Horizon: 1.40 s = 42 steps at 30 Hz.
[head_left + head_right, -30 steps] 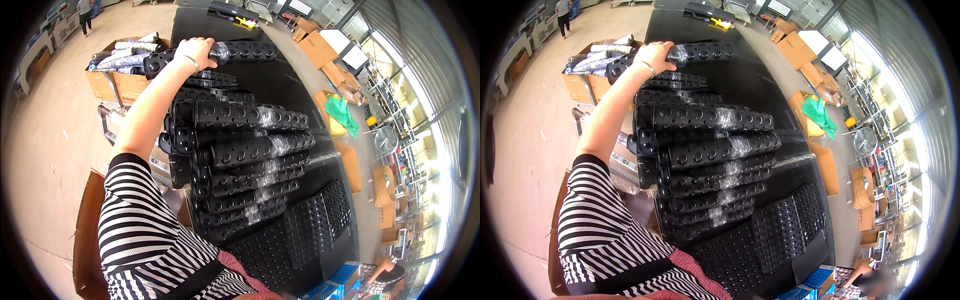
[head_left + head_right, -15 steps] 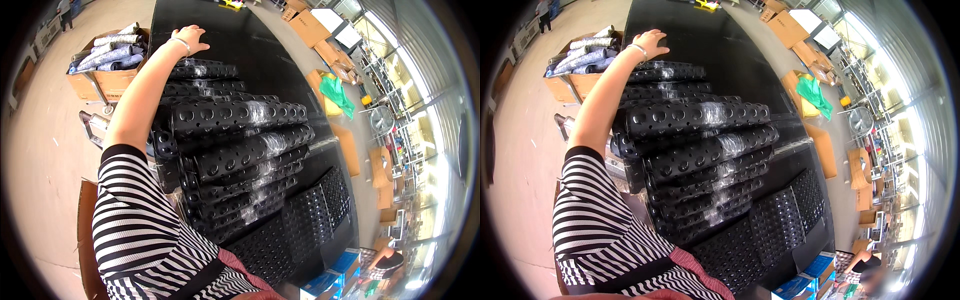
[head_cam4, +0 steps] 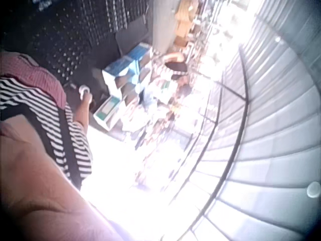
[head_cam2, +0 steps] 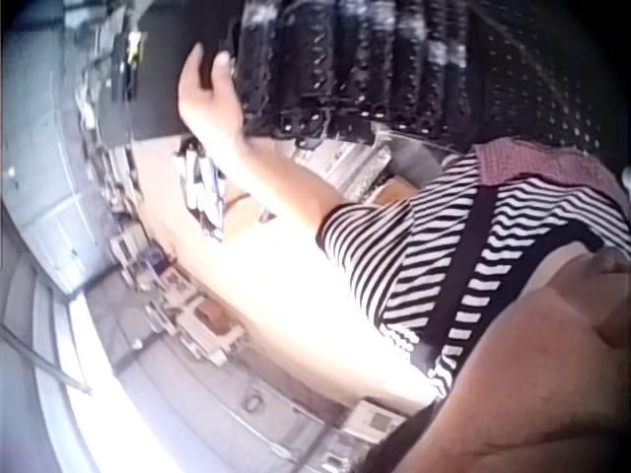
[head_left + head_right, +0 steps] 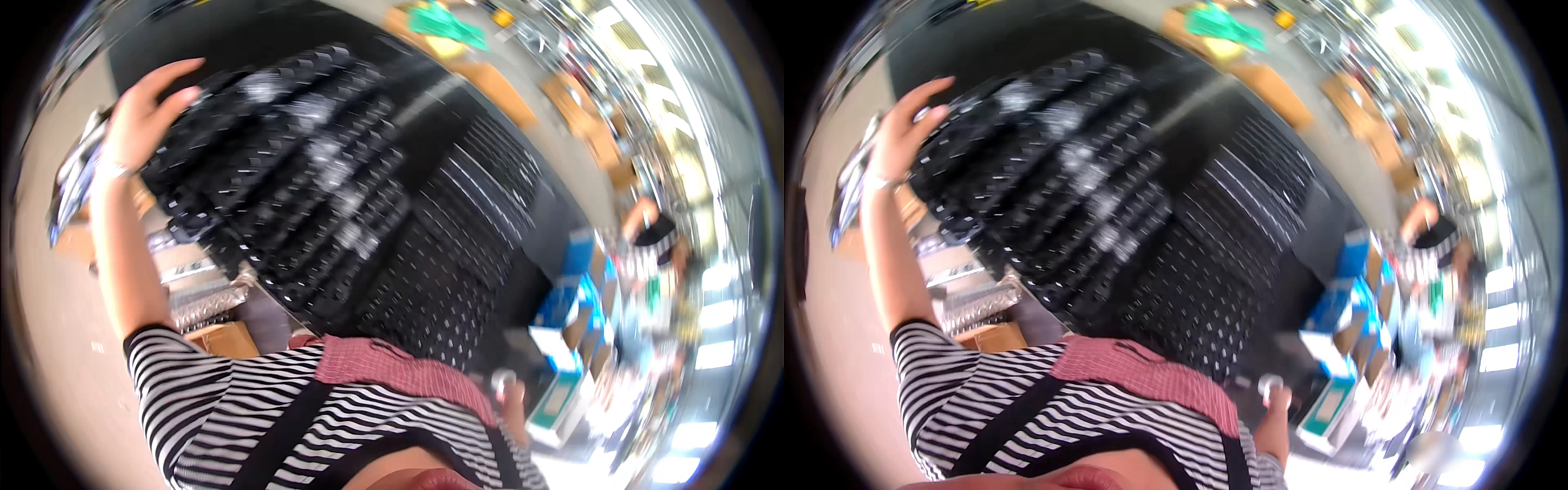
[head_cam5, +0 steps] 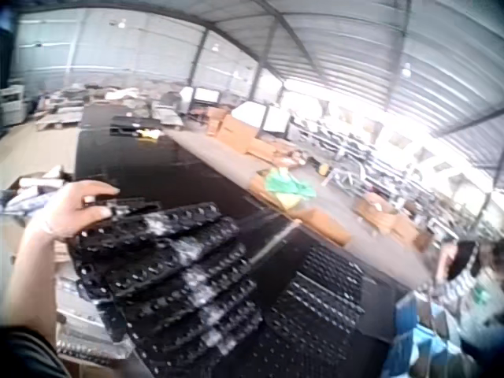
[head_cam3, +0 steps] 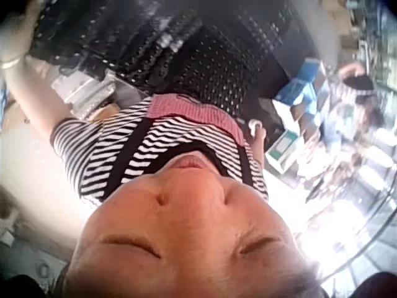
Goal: The person rolls black plastic sheets into cylinders, secures them with tape, and stacks the finished rolls on an assembly table or places them into a large cardboard box.
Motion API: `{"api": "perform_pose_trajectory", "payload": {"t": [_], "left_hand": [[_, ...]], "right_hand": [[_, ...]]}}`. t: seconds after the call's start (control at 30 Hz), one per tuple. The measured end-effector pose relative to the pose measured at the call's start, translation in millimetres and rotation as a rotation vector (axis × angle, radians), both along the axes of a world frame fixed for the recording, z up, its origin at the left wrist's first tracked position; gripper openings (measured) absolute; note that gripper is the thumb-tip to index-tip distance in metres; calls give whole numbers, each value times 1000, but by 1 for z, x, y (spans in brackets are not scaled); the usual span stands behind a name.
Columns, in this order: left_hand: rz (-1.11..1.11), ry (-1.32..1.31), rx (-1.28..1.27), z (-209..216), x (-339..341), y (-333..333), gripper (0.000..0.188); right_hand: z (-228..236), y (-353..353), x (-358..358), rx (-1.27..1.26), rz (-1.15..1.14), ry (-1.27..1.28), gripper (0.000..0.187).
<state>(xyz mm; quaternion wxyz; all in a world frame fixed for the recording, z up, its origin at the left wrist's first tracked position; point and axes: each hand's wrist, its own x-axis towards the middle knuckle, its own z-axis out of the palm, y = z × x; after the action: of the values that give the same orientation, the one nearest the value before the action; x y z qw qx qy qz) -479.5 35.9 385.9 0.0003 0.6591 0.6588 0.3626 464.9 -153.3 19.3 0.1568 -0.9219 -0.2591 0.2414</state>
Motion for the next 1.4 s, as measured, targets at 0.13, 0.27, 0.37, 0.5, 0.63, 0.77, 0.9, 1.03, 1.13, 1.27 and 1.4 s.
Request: {"api": "perform_pose_trajectory", "payload": {"t": [0.13, 0.27, 0.37, 0.5, 0.63, 0.77, 0.9, 1.03, 1.13, 1.27, 1.4], "left_hand": [[-252, -115, -11, 23, 77, 4, 46], [-447, -27, -53, 37, 166, -18, 46], [-556, -5, -152, 35, 229, -34, 44], [-703, -182, -390, -58, 316, -23, 42], [-795, 94, -686, -227, 362, -45, 56], [-784, 217, -805, -330, 399, -86, 68], [-822, 260, -704, -354, 397, -98, 63], [-875, -225, -944, -382, 365, -113, 45], [-838, -431, -1320, -422, 340, -129, 42], [-1040, -474, -1375, -419, 334, -135, 42], [-1026, -492, -1286, -417, 342, -110, 42]], "right_hand": [[-41, -36, 36, -125, -44, -69, 44], [-39, -46, 13, -159, -103, 124, 44], [-7, -47, -23, 24, -39, -163, 44], [7, -75, -28, 468, 90, -471, 39], [43, -43, -121, 449, 265, 9, 41], [-3, -48, -148, 355, 416, 26, 50], [-17, -63, -167, 315, 423, 139, 53], [-5, -76, -179, 332, 384, 168, 47], [2, -86, -180, 195, 518, 306, 43], [-18, -123, -166, -78, 671, 560, 37], [-40, -162, -151, -76, 34, 938, 37]]}}
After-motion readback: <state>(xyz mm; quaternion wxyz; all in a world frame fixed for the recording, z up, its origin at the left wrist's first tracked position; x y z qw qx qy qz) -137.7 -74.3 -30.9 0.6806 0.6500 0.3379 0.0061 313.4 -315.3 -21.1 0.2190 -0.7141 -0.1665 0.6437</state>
